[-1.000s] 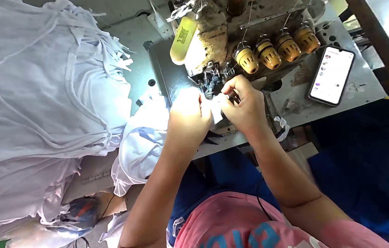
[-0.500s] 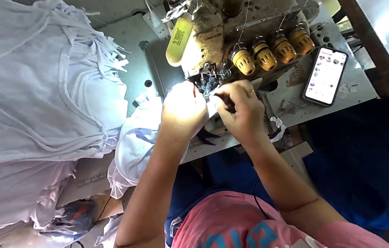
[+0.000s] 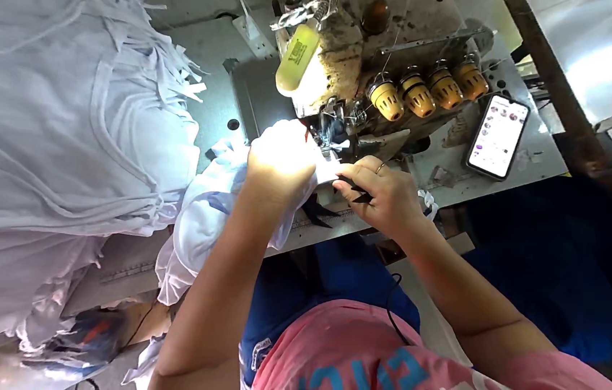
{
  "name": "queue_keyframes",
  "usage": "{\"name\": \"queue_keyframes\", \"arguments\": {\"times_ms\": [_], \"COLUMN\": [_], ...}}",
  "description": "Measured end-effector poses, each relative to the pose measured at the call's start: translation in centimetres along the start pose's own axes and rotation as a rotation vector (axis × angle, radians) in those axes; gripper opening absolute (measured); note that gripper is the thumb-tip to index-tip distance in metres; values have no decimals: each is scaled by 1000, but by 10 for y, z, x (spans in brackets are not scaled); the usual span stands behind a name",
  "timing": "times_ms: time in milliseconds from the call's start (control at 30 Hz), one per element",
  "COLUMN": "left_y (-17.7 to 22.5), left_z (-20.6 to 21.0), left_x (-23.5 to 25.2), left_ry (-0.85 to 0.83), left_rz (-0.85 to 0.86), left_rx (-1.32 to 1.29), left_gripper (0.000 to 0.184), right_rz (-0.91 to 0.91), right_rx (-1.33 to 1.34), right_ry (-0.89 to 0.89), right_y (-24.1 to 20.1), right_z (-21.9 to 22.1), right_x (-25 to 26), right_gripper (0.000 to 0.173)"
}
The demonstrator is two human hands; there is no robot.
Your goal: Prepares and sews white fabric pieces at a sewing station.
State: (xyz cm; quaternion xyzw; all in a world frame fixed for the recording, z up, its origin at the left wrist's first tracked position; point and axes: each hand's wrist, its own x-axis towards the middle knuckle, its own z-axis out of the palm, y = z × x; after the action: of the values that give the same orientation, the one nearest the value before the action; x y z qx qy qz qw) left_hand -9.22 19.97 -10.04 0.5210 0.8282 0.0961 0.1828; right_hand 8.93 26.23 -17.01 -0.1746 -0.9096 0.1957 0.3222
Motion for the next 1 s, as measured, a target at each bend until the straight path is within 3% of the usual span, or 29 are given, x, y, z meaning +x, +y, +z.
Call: {"name": "queue_keyframes", "arguments": {"times_ms": [533,767,1000], "left_y": [-8,-15,-27], "left_z": [-1,3,17], "left_x": [2,4,1], "left_ry": [25,88,243], "left_rz": [16,110,208], "left_rx": [-66,-64,-138], "left_gripper": [31,28,23], "right_rz": [5,-102,-43], "right_rx": [39,8,22], "right_ry": [-72,-104,-189], "right_y": [0,6,8], "right_z": [-4,-4,-8], "right_x": [9,17,2], "right_gripper": [20,10,28]}}
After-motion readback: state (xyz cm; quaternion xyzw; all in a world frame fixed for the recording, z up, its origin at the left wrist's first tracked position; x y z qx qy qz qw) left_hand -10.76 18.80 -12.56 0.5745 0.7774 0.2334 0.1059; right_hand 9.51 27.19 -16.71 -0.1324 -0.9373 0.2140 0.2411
